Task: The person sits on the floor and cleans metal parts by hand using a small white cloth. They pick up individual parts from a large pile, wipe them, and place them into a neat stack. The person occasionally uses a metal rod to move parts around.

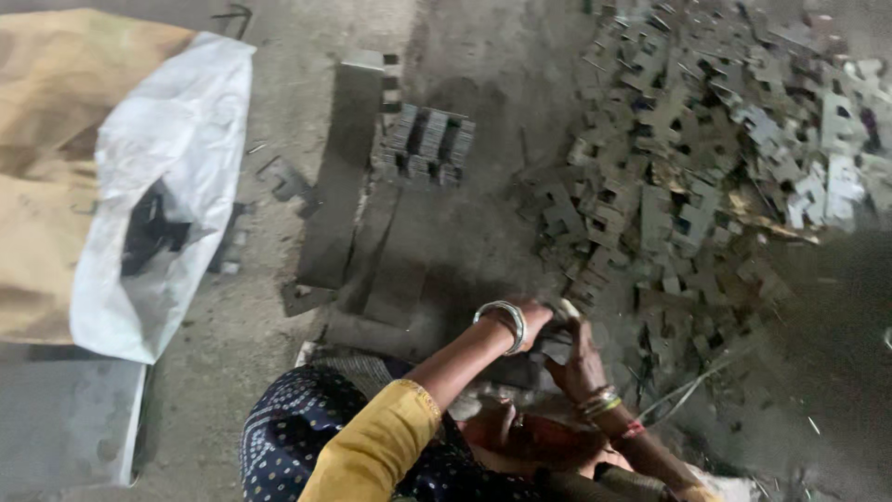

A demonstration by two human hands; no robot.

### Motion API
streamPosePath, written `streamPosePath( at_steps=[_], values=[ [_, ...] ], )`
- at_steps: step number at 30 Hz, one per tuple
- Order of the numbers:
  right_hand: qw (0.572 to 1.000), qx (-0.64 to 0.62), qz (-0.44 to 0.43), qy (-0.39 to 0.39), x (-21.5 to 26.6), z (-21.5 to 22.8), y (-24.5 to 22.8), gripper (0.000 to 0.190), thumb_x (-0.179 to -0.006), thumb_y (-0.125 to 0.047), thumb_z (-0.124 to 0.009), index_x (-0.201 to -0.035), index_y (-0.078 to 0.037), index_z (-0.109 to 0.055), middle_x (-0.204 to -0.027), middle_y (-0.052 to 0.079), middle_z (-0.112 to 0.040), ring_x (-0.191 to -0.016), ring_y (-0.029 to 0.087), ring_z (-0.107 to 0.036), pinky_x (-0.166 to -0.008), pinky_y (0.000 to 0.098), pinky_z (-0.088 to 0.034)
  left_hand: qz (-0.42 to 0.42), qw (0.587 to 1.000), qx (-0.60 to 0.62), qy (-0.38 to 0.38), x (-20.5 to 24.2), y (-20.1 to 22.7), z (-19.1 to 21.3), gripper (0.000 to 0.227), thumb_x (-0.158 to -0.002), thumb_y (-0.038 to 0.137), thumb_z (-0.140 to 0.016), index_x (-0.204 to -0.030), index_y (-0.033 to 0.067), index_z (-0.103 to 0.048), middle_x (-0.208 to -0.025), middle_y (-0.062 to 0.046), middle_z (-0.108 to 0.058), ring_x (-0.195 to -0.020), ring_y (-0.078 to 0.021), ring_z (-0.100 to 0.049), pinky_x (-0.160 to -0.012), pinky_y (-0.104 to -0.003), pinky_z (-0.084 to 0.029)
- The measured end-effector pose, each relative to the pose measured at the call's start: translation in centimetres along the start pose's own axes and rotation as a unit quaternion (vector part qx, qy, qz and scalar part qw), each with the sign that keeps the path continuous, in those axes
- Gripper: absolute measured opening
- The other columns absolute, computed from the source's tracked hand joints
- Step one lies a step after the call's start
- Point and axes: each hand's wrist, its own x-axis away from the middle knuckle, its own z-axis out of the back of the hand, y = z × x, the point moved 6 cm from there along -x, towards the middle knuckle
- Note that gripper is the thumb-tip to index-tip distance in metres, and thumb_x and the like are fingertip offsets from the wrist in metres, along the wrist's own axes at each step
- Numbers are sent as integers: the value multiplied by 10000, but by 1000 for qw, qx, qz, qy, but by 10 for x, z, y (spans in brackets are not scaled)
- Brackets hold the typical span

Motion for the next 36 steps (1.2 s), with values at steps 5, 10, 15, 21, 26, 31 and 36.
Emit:
streamPosePath(
  at_steps=[5, 10, 15, 21, 26, 31, 36],
  values=[
    [998, 27, 43, 22, -11, -11, -7, 634, -741, -76, -775, -1309, 0, -504, -1129, 213, -642, -1021, 400, -662, -845, 447, -569, 35, 996, 79, -27, 23, -20, 24, 736, -764, 205, -888, -1383, 37, -526, -1308, -170, -639, -1107, -303, -694, -922, -372, -577],
    [995, 26, 98, 8, -15, 0, -28, 517, -787, -71, -779, -1254, -45, -560, -1098, 149, -677, -1018, 380, -667, -836, 430, -560, 62, 944, 304, 110, 67, -73, 50, 447, -890, 446, -758, -1115, 60, -776, -1102, -111, -788, -1010, -205, -765, -882, -321, -610],
    [995, 10, 94, -2, -25, 11, -52, 571, -781, -65, -784, -1309, -65, -569, -1061, 128, -663, -1001, 358, -669, -825, 427, -554, 8, 943, 293, 159, 81, -68, 48, 317, -901, 356, -730, -1061, 88, -786, -1010, -115, -798, -951, -221, -780, -853, -350, -606],
    [995, 25, 96, -13, -26, 18, -62, 638, -695, 17, -735, -1304, -58, -562, -1116, 150, -636, -1048, 379, -631, -867, 436, -552, 1, 974, 145, 176, 69, -44, 49, 205, -895, 268, -716, -980, 99, -795, -964, -132, -775, -906, -310, -737, -842, -417, -576],
    [994, 31, 98, -22, -27, 16, -59, 656, -693, -12, -737, -1323, -61, -558, -1096, 154, -621, -1018, 381, -626, -850, 434, -550, -7, 970, 89, 227, 54, -49, 47, 154, -861, 198, -694, -845, 59, -758, -887, -140, -761, -856, -334, -730, -802, -437, -585],
    [994, 67, 83, -37, -26, 13, -52, 535, -750, -59, -727, -1256, -71, -556, -1063, 130, -613, -1011, 363, -632, -821, 436, -558, 63, 951, 202, 224, 43, -79, 49, 185, -799, 254, -741, -817, 70, -744, -804, -119, -759, -773, -282, -758, -727, -403, -601],
    [993, 74, 80, -51, -30, 14, -52, 506, -772, -82, -727, -1244, -77, -543, -1081, 109, -623, -1012, 349, -636, -796, 433, -568, 34, 950, 190, 244, 65, -60, 54, 150, -862, 209, -712, -861, 60, -721, -809, -109, -758, -750, -266, -750, -718, -390, -591]
  ],
)
